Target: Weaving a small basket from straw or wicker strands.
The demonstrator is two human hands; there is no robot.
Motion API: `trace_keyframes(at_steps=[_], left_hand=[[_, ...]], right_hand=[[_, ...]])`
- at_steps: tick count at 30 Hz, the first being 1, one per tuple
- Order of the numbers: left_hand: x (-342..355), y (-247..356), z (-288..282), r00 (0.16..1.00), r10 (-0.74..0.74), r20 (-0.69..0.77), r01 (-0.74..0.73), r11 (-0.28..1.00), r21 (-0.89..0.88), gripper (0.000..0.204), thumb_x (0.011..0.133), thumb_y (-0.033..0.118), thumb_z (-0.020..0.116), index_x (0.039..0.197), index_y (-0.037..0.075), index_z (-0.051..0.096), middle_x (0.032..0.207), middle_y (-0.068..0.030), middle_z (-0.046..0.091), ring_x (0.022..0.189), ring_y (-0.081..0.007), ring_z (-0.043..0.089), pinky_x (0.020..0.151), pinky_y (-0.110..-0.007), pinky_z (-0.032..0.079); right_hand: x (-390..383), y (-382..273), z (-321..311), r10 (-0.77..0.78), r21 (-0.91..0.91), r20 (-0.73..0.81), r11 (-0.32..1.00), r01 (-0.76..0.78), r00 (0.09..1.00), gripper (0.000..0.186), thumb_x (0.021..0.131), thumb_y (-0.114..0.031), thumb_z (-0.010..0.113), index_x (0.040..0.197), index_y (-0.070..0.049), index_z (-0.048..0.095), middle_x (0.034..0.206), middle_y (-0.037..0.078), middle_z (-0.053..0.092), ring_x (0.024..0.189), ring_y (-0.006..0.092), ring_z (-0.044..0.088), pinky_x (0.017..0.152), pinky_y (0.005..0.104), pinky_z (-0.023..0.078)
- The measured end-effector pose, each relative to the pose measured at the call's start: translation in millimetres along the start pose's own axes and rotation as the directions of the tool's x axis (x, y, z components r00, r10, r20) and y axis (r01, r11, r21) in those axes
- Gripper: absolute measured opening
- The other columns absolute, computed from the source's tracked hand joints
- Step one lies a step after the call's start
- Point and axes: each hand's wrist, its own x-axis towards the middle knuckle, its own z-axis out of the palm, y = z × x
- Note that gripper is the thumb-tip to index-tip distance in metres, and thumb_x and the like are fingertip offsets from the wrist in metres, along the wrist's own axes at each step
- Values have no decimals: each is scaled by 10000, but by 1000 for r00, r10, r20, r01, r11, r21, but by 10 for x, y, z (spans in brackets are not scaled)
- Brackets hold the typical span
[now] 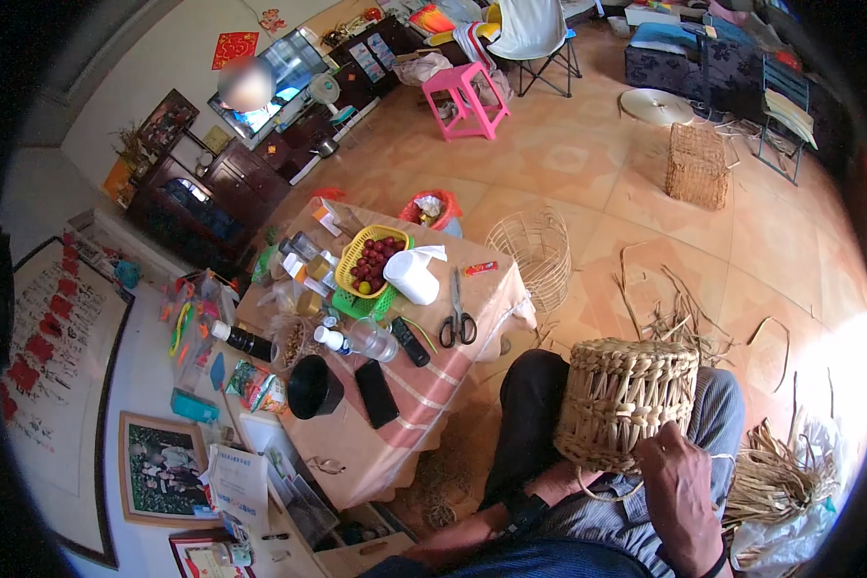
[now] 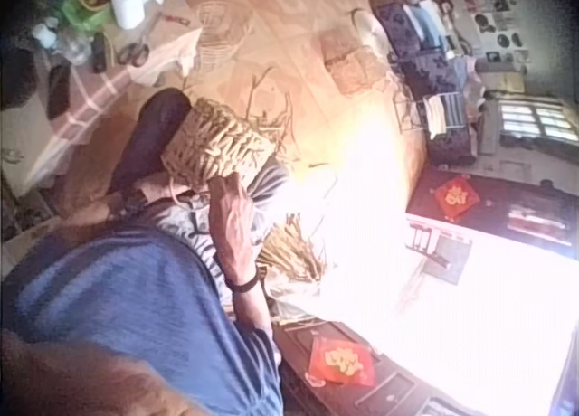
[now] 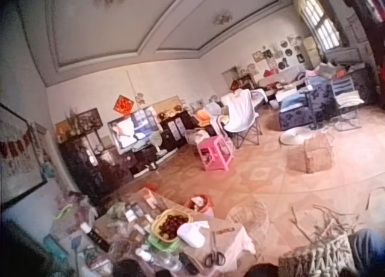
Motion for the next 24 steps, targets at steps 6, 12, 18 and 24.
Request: trace_keyframes(at_steps=[6, 12, 18, 24], left_hand=[[107, 192, -205, 979, -113, 168, 169, 914, -369, 432, 1068, 246, 570, 1463, 85, 499, 1518, -107, 498, 1397, -240, 446, 1178, -425, 369], [144, 250, -305, 940, -191, 283, 321, 776, -543, 426, 1060, 244, 583, 1447, 81, 516, 1496, -109, 513, 1381, -246, 457, 1169, -433, 376], [73, 215, -229, 975, -119, 185, 195, 861, -469, 421, 1053, 242, 592, 1436, 80, 526, 1474, -112, 527, 1361, -254, 473, 1157, -437, 389], [42, 192, -117, 1000, -14, 5, 15, 922, -386, 416, 1047, 240, 600, 1425, 78, 537, 1452, -115, 541, 1342, -261, 489, 1144, -442, 402]], right_hand=[[9, 61, 93, 1, -42, 8, 999, 0, 1000, 45, 826, -36, 611, 784, -18, 606, 802, 162, 554, 716, 365, 616, 614, 461, 475], [41, 44, 152, 39, -66, 39, 997, -36, 998, 48, 836, -27, 622, 795, -2, 631, 808, 168, 587, 730, 370, 634, 638, 468, 502], [88, -15, -181, 338, 539, 106, 771, -339, 935, 44, 818, 41, 659, 835, 0, 661, 770, 117, 571, 739, 265, 645, 654, 376, 495], [-56, 250, 183, 142, 185, -94, 975, -123, 985, 57, 832, 0, 702, 842, -9, 646, 815, 142, 600, 734, 337, 616, 656, 428, 488]])
